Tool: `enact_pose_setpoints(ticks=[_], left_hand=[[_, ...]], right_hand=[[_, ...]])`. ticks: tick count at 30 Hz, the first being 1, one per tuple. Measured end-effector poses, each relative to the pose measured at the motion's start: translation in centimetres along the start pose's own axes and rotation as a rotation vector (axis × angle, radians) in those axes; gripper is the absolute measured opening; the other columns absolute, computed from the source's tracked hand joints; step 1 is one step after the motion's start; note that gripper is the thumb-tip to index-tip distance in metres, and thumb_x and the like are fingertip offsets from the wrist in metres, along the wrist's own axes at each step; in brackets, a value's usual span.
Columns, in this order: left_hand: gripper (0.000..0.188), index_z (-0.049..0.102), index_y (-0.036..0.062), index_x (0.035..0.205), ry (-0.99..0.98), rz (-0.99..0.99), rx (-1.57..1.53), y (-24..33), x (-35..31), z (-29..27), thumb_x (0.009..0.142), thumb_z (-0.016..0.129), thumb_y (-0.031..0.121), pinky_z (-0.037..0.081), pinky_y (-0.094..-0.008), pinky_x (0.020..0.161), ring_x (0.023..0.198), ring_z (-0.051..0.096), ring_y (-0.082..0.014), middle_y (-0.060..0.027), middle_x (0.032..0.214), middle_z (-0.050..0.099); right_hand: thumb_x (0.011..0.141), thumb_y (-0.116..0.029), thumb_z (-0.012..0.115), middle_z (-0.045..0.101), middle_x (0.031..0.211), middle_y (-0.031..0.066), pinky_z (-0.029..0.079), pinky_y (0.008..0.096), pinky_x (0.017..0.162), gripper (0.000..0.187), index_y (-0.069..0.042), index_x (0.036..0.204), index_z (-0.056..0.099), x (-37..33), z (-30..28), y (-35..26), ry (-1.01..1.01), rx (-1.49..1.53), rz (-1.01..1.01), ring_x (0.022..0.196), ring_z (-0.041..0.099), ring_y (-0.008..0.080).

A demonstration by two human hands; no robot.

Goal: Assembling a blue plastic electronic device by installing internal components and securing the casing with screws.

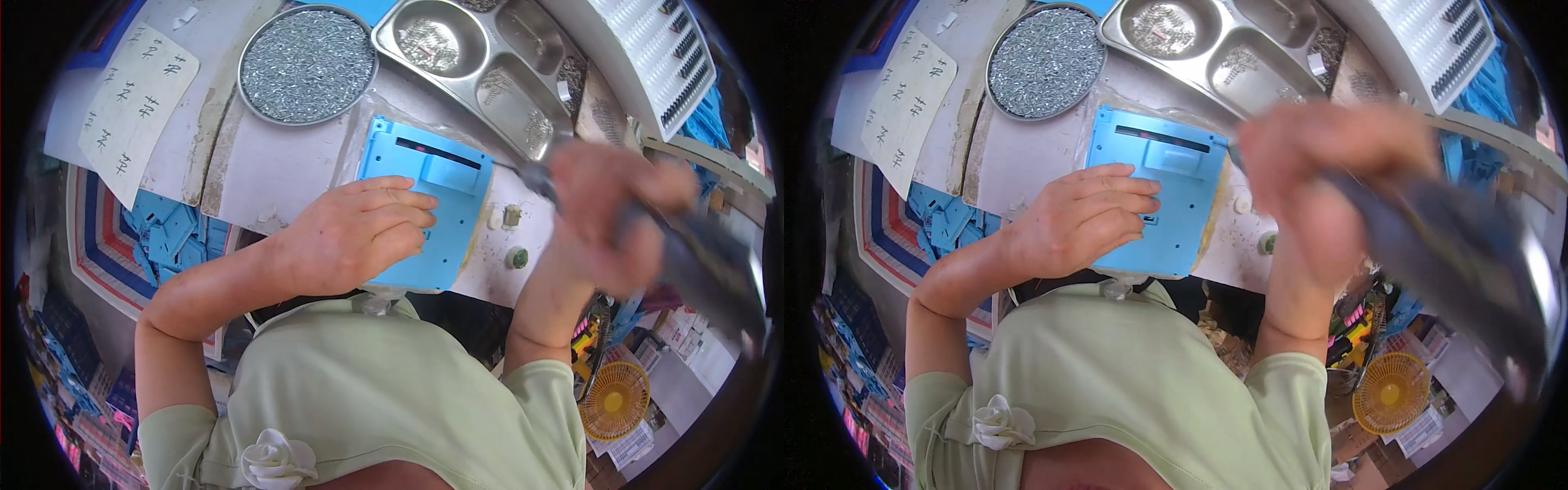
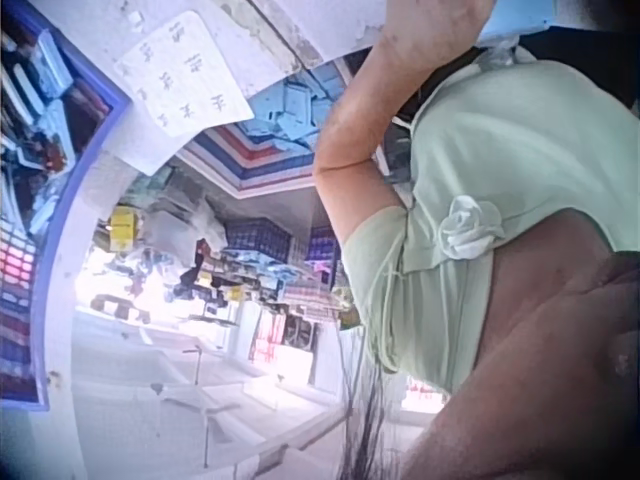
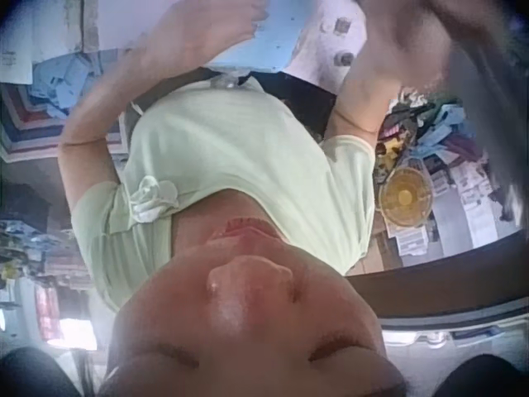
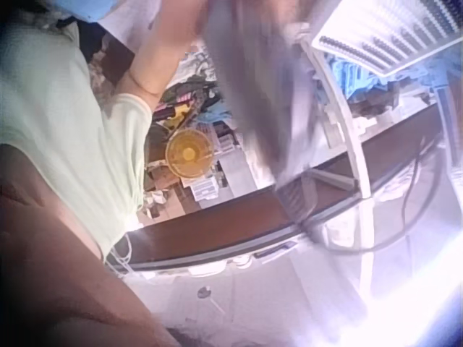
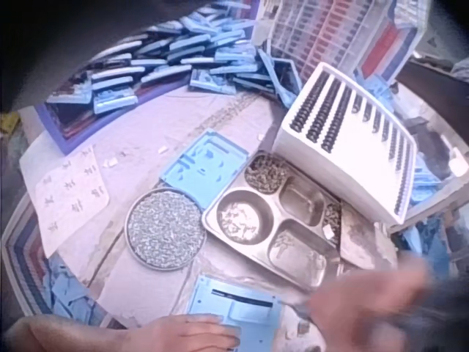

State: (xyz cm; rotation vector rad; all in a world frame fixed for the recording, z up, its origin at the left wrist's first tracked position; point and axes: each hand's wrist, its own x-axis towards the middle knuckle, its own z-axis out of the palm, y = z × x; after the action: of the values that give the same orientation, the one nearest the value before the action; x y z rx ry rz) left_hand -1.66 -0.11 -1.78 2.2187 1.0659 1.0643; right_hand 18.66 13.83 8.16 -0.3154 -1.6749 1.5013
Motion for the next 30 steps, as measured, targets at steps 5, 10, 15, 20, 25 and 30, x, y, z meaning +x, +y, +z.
enact_pose_setpoints(ticks=[5, 10, 15, 20, 25, 30], left_hand=[[0.023, 0.066, 0.0051, 0.1, 0.065, -0.118, 0.028, 1.2, 0.6, -1.2, 0.082, 0.08, 0.005, 0.052, -0.0478, 0.104, 0.107, 0.07, -0.026, -0.0082, 0.106, 0.072], [0.022, 0.066, 0.0055, 0.099, 0.026, -0.101, 0.062, 1.4, 0.8, -2.4, 0.081, 0.079, 0.006, 0.053, -0.0474, 0.102, 0.099, 0.07, -0.0256, -0.0078, 0.1, 0.072], [0.017, 0.066, 0.006, 0.093, -0.065, -0.039, 0.134, 1.4, 0.5, -3.6, 0.08, 0.076, 0.009, 0.054, -0.0455, 0.097, 0.089, 0.068, -0.0256, -0.0073, 0.093, 0.069], [0.012, 0.066, 0.0066, 0.086, -0.165, -0.013, 0.205, 1.5, 0.8, -4.9, 0.077, 0.073, 0.011, 0.054, -0.0425, 0.088, 0.081, 0.065, -0.0245, -0.006, 0.088, 0.066], [0.011, 0.071, 0.0022, 0.091, -0.099, -0.159, 0.1, 1.0, 0.4, -7.0, 0.084, 0.074, 0.01, 0.056, -0.039, 0.077, 0.082, 0.07, -0.0261, -0.011, 0.092, 0.072], [0.011, 0.074, -0.0014, 0.103, 0.328, -0.612, -0.351, -0.3, -1.5, -7.7, 0.094, 0.069, 0.004, 0.058, -0.0331, 0.08, 0.092, 0.074, -0.0177, -0.0107, 0.098, 0.077]], right_hand=[[0.093, -0.037, 0.077, 0.057, 0.061, -0.0076, 0.043, 0.0257, 0.051, 0.03, -0.018, 0.101, 0.055, -1.3, 3.0, -1.9, -0.185, 0.298, -0.01, 0.047, 0.052, 0.0064], [0.093, -0.036, 0.077, 0.056, 0.061, -0.0071, 0.042, 0.0274, 0.048, 0.031, -0.018, 0.098, 0.053, -1.4, 4.9, -1.1, -0.151, 0.275, -0.016, 0.046, 0.051, 0.0079], [0.093, -0.032, 0.075, 0.055, 0.061, -0.0051, 0.042, 0.0287, 0.047, 0.03, -0.016, 0.099, 0.051, -1.0, 6.0, -0.9, -0.182, 0.267, 0.036, 0.046, 0.052, 0.0105], [0.094, -0.032, 0.074, 0.055, 0.062, -0.0044, 0.042, 0.0303, 0.047, 0.031, -0.015, 0.101, 0.049, -0.5, 6.9, -0.6, -0.189, 0.285, 0.091, 0.046, 0.052, 0.0116], [0.1, -0.029, 0.062, 0.055, 0.064, -0.0047, 0.041, 0.0311, 0.055, 0.021, -0.014, 0.106, 0.049, 0.4, 6.4, -1.1, -0.147, 0.169, 0.048, 0.051, 0.052, 0.0103], [0.101, -0.023, 0.054, 0.05, 0.066, -0.0012, 0.038, 0.032, 0.058, 0.016, -0.01, 0.11, 0.05, 2.9, 6.0, 3.0, -0.076, 0.178, -0.071, 0.054, 0.045, 0.0118]])
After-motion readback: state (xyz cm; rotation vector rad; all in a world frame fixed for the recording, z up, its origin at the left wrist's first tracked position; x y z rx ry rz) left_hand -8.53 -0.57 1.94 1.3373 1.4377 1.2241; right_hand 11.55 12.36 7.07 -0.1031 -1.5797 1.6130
